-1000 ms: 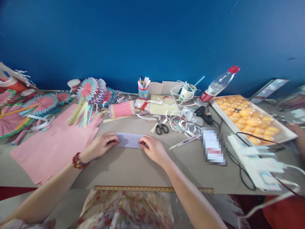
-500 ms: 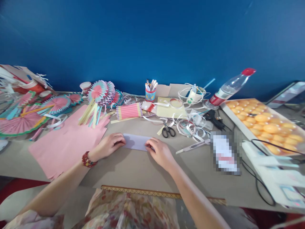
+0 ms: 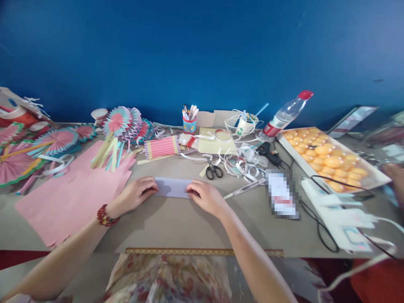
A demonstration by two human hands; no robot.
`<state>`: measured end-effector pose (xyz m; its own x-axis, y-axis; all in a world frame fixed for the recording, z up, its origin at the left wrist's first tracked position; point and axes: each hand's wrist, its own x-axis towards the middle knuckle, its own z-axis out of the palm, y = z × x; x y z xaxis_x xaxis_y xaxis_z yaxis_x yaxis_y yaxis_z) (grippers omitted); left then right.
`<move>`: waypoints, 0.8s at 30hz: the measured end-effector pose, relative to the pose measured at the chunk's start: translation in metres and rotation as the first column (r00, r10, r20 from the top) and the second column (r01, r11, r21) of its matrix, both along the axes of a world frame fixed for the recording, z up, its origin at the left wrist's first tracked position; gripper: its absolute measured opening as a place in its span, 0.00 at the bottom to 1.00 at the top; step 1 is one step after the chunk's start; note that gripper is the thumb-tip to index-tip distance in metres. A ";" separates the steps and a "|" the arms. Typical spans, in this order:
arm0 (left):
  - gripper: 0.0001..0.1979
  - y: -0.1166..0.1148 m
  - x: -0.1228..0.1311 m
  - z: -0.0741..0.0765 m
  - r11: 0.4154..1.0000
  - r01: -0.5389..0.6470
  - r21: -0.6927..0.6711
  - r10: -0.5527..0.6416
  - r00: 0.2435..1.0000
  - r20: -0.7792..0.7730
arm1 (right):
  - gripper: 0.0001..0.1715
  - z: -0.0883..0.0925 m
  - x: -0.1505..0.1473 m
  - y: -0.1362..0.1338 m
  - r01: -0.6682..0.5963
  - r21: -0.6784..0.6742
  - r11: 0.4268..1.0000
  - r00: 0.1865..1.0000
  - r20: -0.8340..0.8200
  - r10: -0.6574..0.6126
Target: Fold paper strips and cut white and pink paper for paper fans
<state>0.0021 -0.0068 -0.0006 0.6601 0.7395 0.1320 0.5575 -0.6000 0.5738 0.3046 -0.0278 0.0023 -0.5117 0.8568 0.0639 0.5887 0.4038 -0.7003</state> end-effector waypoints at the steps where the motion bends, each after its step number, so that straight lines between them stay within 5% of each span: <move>1: 0.09 0.000 0.000 0.000 1.000 0.001 -0.001 -0.001 1.000 0.002 | 0.11 0.000 0.001 0.000 -0.002 -0.005 1.000 1.000 0.001 0.002; 24: 0.10 -0.001 0.000 -0.001 1.000 -0.004 0.003 0.004 1.000 0.005 | 0.10 0.000 0.011 0.003 -0.025 -0.038 0.999 1.000 -0.013 0.025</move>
